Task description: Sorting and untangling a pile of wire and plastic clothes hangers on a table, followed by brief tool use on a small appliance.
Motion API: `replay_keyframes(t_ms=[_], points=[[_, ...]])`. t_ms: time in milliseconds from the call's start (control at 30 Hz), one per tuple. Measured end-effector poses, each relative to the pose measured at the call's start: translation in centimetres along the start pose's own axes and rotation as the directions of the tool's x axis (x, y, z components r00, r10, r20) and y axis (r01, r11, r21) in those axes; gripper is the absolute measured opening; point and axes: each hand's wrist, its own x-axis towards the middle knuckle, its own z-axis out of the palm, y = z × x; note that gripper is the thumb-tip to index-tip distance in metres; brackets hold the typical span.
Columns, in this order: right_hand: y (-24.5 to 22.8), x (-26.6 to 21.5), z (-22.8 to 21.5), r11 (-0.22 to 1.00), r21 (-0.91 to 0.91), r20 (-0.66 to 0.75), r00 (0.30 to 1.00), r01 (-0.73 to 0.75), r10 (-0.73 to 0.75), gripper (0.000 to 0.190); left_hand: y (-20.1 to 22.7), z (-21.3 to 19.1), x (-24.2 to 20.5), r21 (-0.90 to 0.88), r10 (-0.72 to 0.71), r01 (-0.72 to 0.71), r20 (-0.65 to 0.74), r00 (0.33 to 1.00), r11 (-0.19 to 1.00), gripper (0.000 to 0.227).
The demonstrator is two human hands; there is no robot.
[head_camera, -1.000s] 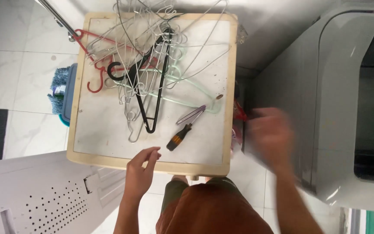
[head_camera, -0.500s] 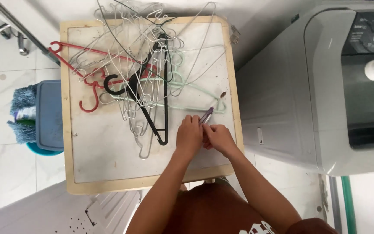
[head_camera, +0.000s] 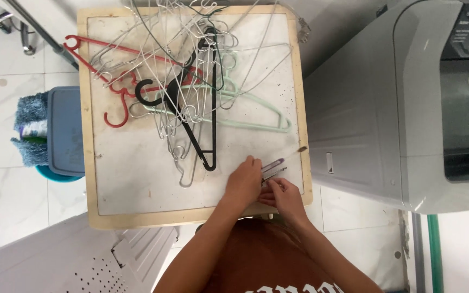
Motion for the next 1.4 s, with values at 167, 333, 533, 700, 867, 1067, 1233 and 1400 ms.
replay_keyframes(t_ms=[167,333,533,700,867,1067,1233,1400], points=[[-0.2,-1.0,-1.7,0.998,-0.057,0.132,0.991,-0.032,0.039,0.040,-2.9,-0.7,-2.2,0.184,-0.125,0.132,-0.047,0.991,0.974,0.019],[-1.2,0.3,-3.8,0.972,-0.208,0.219,0.974,0.109,-0.062,0.032,-3.4,-0.8,-2.9,0.241,-0.203,0.221,-0.097,0.974,0.945,0.014],[-5.2,4.0,-4.7,0.857,-0.339,0.306,0.907,0.388,-0.290,0.025,-7.7,-8.2,2.7,-0.078,-0.217,0.235,-0.723,0.656,0.969,0.031],[-9.1,2.7,-1.7,0.778,-0.386,0.355,0.859,0.495,-0.370,0.025,-10.4,-17.4,12.0,-0.327,-0.533,0.421,-0.562,0.633,0.846,0.043],[-10.4,0.5,1.9,0.826,-0.405,0.249,0.917,0.392,-0.312,0.028,-12.0,-17.6,16.4,-0.226,-0.569,0.526,-0.414,0.710,0.820,0.036],[-12.6,1.3,6.5,0.858,-0.224,0.247,0.878,0.463,-0.409,0.034,-11.3,-18.3,11.5,-0.467,-0.405,0.047,-0.709,0.577,0.883,0.024],[-15.0,1.5,11.2,0.961,0.045,0.373,0.888,0.274,-0.271,0.060,-4.9,-17.8,4.7,-0.613,-0.379,-0.385,-0.759,0.530,0.690,0.021],[-11.5,7.1,14.6,0.959,0.284,0.522,0.837,0.011,-0.164,0.043,-3.6,-12.2,2.7,-0.571,-0.310,-0.595,-0.816,0.488,0.566,0.027]])
